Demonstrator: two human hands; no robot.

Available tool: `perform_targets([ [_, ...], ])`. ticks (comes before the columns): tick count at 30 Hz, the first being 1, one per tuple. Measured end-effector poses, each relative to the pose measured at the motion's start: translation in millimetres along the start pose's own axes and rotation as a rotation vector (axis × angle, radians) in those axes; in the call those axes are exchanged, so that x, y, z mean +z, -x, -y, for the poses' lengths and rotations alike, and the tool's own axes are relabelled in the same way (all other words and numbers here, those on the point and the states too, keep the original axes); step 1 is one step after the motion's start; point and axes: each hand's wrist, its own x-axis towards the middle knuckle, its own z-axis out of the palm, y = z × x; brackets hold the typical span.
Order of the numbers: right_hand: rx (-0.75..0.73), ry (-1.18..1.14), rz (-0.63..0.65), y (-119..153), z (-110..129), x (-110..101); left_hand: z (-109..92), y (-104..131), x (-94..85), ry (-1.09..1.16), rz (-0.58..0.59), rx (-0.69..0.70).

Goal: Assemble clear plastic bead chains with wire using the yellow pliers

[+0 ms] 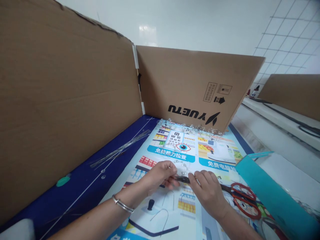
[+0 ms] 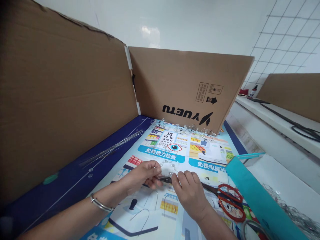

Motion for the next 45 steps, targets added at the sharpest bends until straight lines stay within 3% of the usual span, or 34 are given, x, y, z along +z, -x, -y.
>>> perform_targets([
  [6,-0.002,0.015,-0.019,-0.9,0.0,-1.4,-2.8,-1.6,-4.3,-0.016,-0.078,0.026],
  [22,-0.016,0.016,-0.080,-3.7,0.6,-7.3,-0.6,-3.7,-6.7,-0.032,-0.069,-0.005],
  [45,-0.036,-0.012,-0.027,-2.8,0.6,-8.4,1.9,-3.5,-5.3,-0.067,-0.057,-0.020],
])
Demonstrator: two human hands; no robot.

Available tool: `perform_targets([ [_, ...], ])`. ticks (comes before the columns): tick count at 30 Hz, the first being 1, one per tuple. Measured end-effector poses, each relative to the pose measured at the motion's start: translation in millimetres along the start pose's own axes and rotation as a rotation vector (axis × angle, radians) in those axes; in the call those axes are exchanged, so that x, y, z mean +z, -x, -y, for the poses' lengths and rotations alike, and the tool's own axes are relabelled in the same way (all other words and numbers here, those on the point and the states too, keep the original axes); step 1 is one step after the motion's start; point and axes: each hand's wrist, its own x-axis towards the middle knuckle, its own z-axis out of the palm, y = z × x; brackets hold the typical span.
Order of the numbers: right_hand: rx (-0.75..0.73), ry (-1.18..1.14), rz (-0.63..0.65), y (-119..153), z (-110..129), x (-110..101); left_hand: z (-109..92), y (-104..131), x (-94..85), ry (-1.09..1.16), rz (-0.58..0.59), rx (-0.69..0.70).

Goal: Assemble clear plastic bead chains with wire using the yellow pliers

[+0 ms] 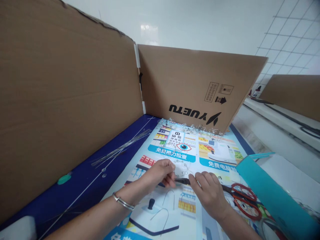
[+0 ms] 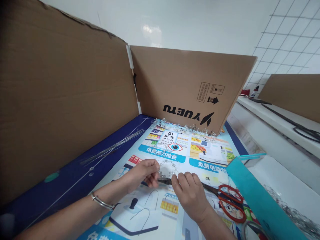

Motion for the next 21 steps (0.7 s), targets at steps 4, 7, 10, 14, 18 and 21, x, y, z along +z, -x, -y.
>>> perform_targets([
  [4,0.004,-0.010,0.015,-0.3,0.0,0.3,0.8,-0.2,-0.7,0.006,0.015,0.025],
  [7,0.008,-0.011,0.011,-0.5,0.4,0.9,1.3,-0.7,-1.3,0.008,0.014,0.029],
  [10,0.004,-0.010,-0.010,0.2,0.7,2.0,2.1,-1.0,-1.6,0.017,0.018,0.030],
  [14,0.005,-0.005,-0.029,1.2,0.9,3.1,2.9,-0.9,-2.1,0.024,0.027,0.027],
  [18,0.006,-0.017,-0.012,1.7,1.0,3.1,3.3,-1.3,-3.0,0.026,0.031,0.031],
  [21,0.001,-0.030,-0.002,2.0,1.0,3.5,3.2,-1.9,-3.5,0.012,0.032,0.037],
])
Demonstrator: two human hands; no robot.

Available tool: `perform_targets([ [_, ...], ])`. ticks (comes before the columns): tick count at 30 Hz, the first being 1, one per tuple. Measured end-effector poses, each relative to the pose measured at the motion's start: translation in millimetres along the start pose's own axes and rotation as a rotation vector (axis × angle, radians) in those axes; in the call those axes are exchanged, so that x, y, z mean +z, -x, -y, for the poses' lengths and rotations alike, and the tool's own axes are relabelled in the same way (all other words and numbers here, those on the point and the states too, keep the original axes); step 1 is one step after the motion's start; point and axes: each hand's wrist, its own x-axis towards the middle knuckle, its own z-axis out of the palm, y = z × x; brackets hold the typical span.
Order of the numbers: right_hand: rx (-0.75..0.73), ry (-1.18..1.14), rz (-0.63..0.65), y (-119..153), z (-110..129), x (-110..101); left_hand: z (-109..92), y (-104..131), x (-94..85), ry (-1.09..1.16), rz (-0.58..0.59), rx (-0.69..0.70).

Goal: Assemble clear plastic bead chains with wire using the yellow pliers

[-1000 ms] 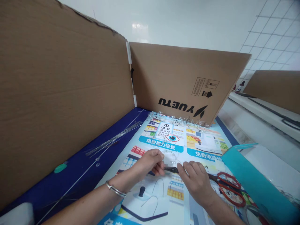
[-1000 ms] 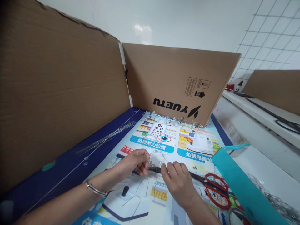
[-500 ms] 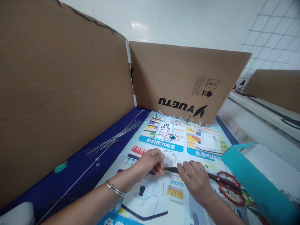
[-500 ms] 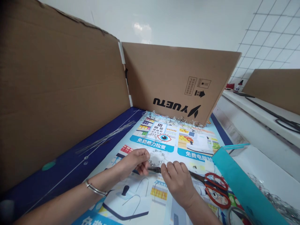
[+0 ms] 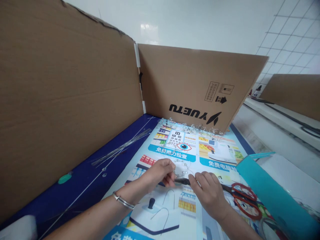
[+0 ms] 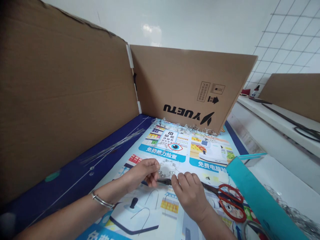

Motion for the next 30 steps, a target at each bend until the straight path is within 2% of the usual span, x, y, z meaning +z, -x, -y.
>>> perform_targets([
  [11,0.024,-0.026,0.093,0.2,0.4,0.3,-3.9,1.8,2.2,-0.023,0.040,0.072],
  [18,0.073,-0.148,0.115,-1.2,3.5,0.9,-7.7,3.4,2.8,-0.057,0.065,0.143],
  [27,0.256,-0.378,0.166,1.2,10.6,9.7,-11.5,4.4,0.9,-0.138,0.056,0.194],
  [30,0.333,-0.461,0.249,-0.1,12.0,8.5,-11.2,3.9,-0.6,-0.167,0.054,0.206],
])
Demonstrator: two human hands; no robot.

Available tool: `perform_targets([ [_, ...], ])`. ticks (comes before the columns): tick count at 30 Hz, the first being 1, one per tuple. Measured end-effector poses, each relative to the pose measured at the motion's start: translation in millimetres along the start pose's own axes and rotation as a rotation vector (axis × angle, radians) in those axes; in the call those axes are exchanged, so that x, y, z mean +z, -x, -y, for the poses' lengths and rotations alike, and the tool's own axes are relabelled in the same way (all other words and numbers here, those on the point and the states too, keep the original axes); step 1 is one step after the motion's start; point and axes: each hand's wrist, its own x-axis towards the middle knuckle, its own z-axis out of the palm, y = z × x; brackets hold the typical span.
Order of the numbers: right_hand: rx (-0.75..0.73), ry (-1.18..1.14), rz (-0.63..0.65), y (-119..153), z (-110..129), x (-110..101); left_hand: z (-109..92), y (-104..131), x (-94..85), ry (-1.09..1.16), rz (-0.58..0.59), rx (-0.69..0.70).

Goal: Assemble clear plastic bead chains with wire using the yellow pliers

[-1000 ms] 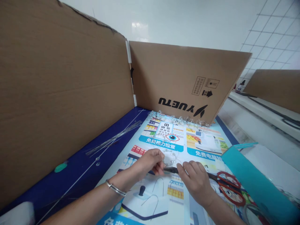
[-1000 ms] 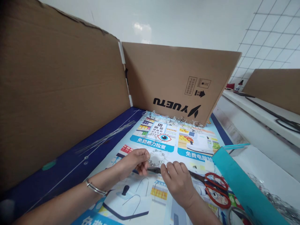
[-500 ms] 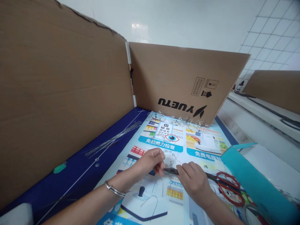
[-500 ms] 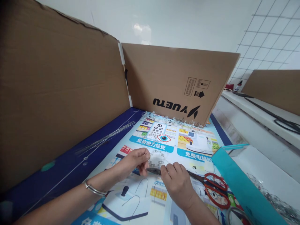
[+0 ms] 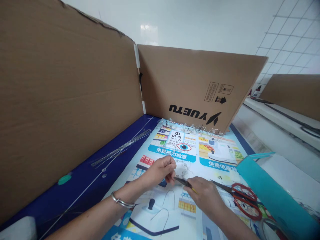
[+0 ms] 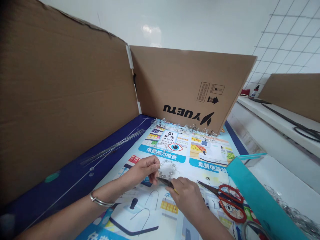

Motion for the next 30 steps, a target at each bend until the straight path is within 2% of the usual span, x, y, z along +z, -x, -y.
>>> perform_targets([
  [6,0.161,-0.171,0.261,-10.1,9.3,-19.3,2.7,-0.9,-1.0,-0.078,0.002,0.007],
  [12,0.239,-0.343,0.387,-14.4,6.3,-23.3,6.3,0.2,-0.4,-0.153,0.029,0.038],
  [15,0.223,-0.368,0.353,-13.0,3.2,-18.6,3.6,0.3,-1.6,-0.134,0.021,0.044],
  [22,0.164,-0.257,0.120,-8.5,-4.4,-6.3,-9.4,2.0,-9.1,-0.144,0.070,-0.006],
  [26,0.136,-0.207,0.091,-7.2,-6.7,-3.5,-9.6,1.8,-10.7,-0.132,0.048,-0.048],
  [30,0.134,-0.150,0.088,-5.8,-7.7,-1.7,-9.4,1.3,-11.7,-0.102,0.083,-0.078],
])
